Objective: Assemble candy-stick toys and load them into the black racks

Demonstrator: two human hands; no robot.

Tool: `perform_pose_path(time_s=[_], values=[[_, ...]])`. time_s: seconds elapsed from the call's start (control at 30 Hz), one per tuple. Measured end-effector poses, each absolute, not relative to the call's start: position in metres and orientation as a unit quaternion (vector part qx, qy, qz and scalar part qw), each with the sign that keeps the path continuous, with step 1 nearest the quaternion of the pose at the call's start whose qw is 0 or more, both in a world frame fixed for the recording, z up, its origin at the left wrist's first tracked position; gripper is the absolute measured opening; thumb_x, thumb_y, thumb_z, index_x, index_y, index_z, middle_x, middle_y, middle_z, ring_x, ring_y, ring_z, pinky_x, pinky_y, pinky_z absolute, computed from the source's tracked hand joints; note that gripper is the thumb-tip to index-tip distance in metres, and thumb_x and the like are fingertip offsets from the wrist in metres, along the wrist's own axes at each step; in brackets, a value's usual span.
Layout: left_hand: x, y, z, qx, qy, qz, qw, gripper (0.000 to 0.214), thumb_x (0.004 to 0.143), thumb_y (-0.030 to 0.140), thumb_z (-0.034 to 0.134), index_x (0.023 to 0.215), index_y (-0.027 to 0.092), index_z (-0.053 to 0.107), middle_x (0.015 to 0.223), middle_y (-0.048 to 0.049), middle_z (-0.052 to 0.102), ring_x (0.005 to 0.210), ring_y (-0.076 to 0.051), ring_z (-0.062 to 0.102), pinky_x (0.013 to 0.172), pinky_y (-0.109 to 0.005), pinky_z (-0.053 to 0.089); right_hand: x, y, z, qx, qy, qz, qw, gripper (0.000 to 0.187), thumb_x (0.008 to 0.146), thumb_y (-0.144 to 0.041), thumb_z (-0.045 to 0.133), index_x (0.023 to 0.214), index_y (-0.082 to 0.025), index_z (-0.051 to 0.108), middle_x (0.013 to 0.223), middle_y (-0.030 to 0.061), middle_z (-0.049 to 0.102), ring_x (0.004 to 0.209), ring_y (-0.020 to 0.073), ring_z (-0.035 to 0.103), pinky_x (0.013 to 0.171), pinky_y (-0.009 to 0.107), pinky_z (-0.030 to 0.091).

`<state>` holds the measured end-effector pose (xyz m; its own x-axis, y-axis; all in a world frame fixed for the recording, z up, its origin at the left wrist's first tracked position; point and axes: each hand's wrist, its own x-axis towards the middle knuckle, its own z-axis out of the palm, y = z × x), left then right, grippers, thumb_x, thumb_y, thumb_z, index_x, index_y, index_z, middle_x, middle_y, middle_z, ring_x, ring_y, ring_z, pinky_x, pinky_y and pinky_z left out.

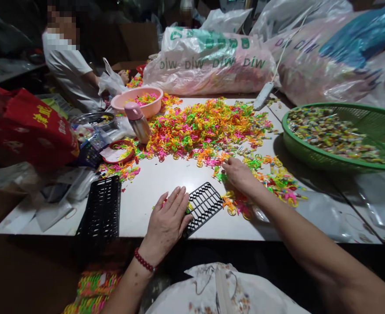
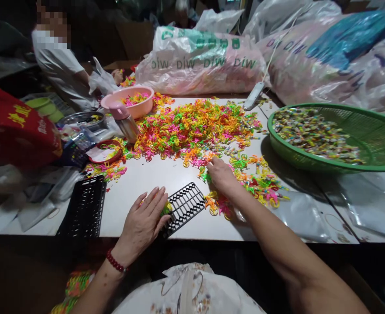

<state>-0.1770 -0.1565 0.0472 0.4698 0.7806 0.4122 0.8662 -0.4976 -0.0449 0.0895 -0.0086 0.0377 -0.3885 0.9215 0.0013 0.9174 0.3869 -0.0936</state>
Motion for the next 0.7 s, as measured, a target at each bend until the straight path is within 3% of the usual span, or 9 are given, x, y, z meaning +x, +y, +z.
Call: perform_pose_path(time_s=[0.17, 0.27, 0.37, 0.47, 0.57, 0.7], values=[[-0.178, -0.156, 0.046, -0.852, -0.478, -0.172, 0.122, 0.040, 0.094, 0.030, 0.049, 0.132, 0.021, 0.053, 0.145, -0.0073, 0.048, 0.134, -0.024, 0.044, 0.109, -0.042, 0.034, 0.094, 0.000, 0.034, -0.518, -0.854, 0.046, -0.021, 0.015, 0.082, -0.010, 0.052, 0.091, -0.016, 0.063, 0.101, 0.0129, 0.059, 0.083, 0.0206, 0.053, 0.068, 0.028, 0.036], [-0.178, -0.157, 0.045, -0.851, -0.486, -0.168, 0.108, 0.040, 0.094, 0.032, 0.049, 0.130, 0.017, 0.053, 0.146, -0.0088, 0.046, 0.137, -0.023, 0.040, 0.111, -0.042, 0.033, 0.077, -0.016, 0.030, -0.500, -0.861, 0.087, 0.045, 0.021, 0.083, -0.007, 0.047, 0.100, -0.014, 0.058, 0.099, 0.0130, 0.060, 0.086, 0.0210, 0.054, 0.071, 0.028, 0.037], [-0.178, -0.157, 0.045, -0.850, -0.491, -0.165, 0.099, 0.041, 0.094, 0.032, 0.048, 0.131, 0.016, 0.052, 0.147, -0.0101, 0.045, 0.139, -0.023, 0.038, 0.112, -0.042, 0.033, 0.057, -0.038, 0.026, -0.486, -0.845, 0.181, 0.132, 0.018, 0.090, -0.014, 0.042, 0.105, -0.016, 0.052, 0.092, 0.0075, 0.062, 0.079, 0.0175, 0.055, 0.070, 0.026, 0.039], [-0.178, -0.157, 0.046, -0.850, -0.493, -0.161, 0.093, 0.043, 0.094, 0.032, 0.048, 0.132, 0.015, 0.051, 0.148, -0.0106, 0.043, 0.140, -0.023, 0.036, 0.113, -0.041, 0.032, 0.033, -0.056, 0.020, -0.473, -0.786, 0.333, 0.219, 0.012, 0.092, -0.027, 0.044, 0.096, -0.019, 0.052, 0.080, 0.0015, 0.060, 0.070, 0.0152, 0.054, 0.064, 0.025, 0.041], [-0.179, -0.157, 0.045, -0.851, -0.493, -0.157, 0.090, 0.045, 0.094, 0.033, 0.048, 0.134, 0.014, 0.049, 0.150, -0.0110, 0.041, 0.141, -0.024, 0.034, 0.113, -0.042, 0.031, 0.010, -0.068, 0.012, -0.448, -0.711, 0.479, 0.254, 0.017, 0.090, -0.036, 0.048, 0.093, -0.020, 0.055, 0.072, -0.0010, 0.059, 0.064, 0.0145, 0.056, 0.063, 0.026, 0.044], [-0.180, -0.158, 0.045, -0.852, -0.492, -0.155, 0.086, 0.050, 0.094, 0.034, 0.048, 0.140, 0.014, 0.043, 0.152, -0.0112, 0.037, 0.143, -0.024, 0.030, 0.114, -0.042, 0.030, -0.005, -0.073, 0.002, -0.418, -0.737, 0.462, 0.262, 0.017, 0.087, -0.035, 0.054, 0.090, -0.019, 0.061, 0.088, 0.0040, 0.066, 0.079, 0.0169, 0.061, 0.075, 0.029, 0.047]])
